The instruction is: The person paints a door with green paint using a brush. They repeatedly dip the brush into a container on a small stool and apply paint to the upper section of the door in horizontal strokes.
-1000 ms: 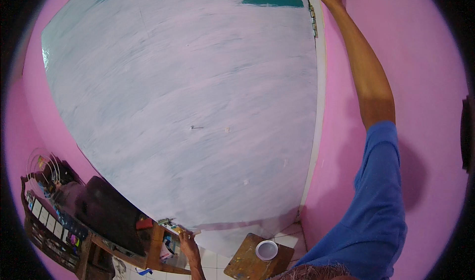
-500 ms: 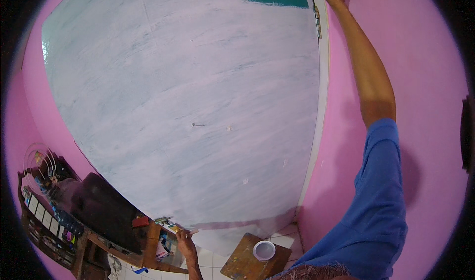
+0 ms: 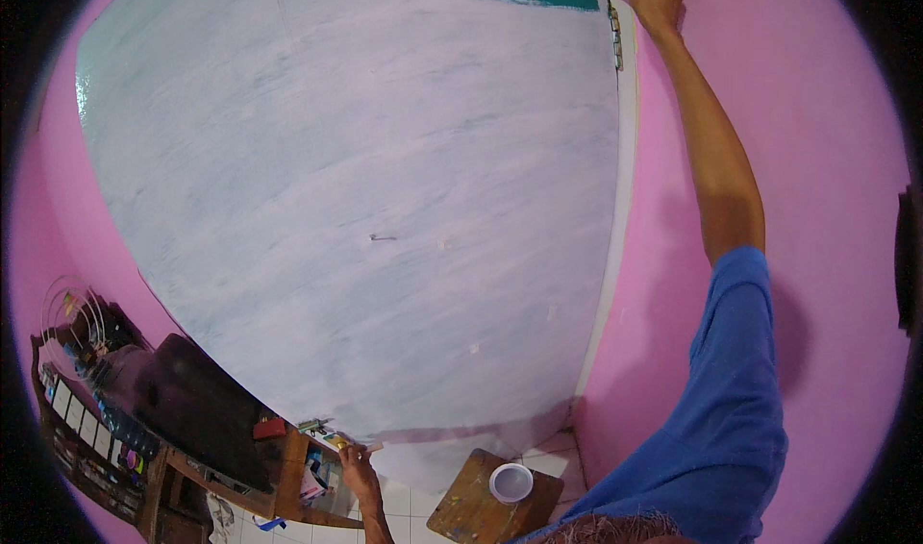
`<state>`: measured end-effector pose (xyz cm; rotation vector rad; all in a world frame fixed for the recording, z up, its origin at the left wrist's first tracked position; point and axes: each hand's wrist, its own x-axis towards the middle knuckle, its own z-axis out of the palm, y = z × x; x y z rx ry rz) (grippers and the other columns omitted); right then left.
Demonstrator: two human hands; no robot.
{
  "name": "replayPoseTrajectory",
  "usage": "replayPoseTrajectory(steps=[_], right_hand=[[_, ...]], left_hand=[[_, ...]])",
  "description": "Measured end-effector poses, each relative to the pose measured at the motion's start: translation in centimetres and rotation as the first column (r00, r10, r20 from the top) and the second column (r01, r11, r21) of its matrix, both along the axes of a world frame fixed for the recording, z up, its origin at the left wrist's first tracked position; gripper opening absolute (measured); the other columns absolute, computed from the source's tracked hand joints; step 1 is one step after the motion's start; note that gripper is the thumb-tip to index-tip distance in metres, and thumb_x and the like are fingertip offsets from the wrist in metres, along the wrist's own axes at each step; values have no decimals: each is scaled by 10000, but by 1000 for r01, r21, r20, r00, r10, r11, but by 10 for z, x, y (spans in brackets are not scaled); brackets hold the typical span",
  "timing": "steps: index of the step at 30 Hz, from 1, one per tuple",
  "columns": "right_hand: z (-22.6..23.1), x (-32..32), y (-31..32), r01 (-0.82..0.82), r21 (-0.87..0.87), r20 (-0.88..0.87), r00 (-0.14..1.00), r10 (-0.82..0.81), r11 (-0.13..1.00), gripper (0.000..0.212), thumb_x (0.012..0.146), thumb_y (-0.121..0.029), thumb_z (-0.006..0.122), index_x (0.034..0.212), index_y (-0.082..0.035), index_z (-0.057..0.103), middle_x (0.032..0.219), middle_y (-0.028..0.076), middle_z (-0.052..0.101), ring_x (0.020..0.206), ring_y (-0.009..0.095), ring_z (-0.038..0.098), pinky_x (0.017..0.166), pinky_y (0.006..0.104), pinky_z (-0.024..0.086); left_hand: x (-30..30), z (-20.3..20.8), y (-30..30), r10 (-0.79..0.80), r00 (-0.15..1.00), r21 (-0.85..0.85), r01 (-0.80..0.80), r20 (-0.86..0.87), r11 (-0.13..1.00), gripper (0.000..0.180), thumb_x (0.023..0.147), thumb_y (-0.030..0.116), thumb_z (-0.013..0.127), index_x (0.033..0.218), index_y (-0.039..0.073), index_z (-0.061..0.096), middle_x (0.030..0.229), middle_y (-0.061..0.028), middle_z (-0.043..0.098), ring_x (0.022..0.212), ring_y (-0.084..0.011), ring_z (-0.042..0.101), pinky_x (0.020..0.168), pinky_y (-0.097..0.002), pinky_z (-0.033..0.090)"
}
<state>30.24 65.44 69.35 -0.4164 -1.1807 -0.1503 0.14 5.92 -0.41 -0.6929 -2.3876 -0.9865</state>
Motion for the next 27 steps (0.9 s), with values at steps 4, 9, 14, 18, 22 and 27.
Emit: replayPoseTrajectory(steps=[4,9,14,18,22,27], right_hand=[[-9,1,-11,150,-112,46,988,-145,982,479,982,-456,575,862,-6,689,754,214,714,711,378,729,636,483,547],[-20,2,-15,88,-29,70,994,-86,996,510,985,-469,543,811,-6,670,725,207,703,696,376,722,629,492,542],[-26,0,-23,51,-110,74,996,-43,993,521,1000,-459,515,779,-9,653,692,207,689,679,380,713,617,490,535],[-22,2,-27,-9,-101,-31,999,6,995,534,1006,-460,504,765,-7,651,681,203,686,680,385,712,621,491,538],[-21,13,-22,90,-47,-54,994,-93,995,540,1009,-462,493,765,-10,659,688,210,685,676,381,714,614,485,535],[-33,0,-11,-16,-76,79,997,22,997,515,996,-464,518,818,-17,702,739,228,705,725,403,721,646,497,539]], left_hand=[[4,4,-4,0,1000,-29,1,26,1000,207,853,61,763,1007,85,626,1108,-124,636,941,-373,681,714,-475,568],[-1,1,-6,-16,1000,-63,16,-9,998,207,847,62,770,1000,87,633,1104,-114,641,932,-367,689,710,-470,572],[3,6,-3,12,1000,-34,-11,17,999,204,843,52,769,997,86,639,1108,-109,643,942,-367,690,716,-464,573],[1,0,-6,4,1000,-13,-4,27,1000,189,857,65,757,1003,89,640,1114,-114,642,959,-375,686,730,-480,567],[12,18,5,66,993,-12,-65,101,998,172,869,79,748,1002,85,639,1121,-121,644,969,-388,683,749,-498,560],[1,2,-4,8,999,-27,-7,38,1000,175,866,87,756,999,78,643,1119,-132,640,968,-399,678,756,-502,557]])
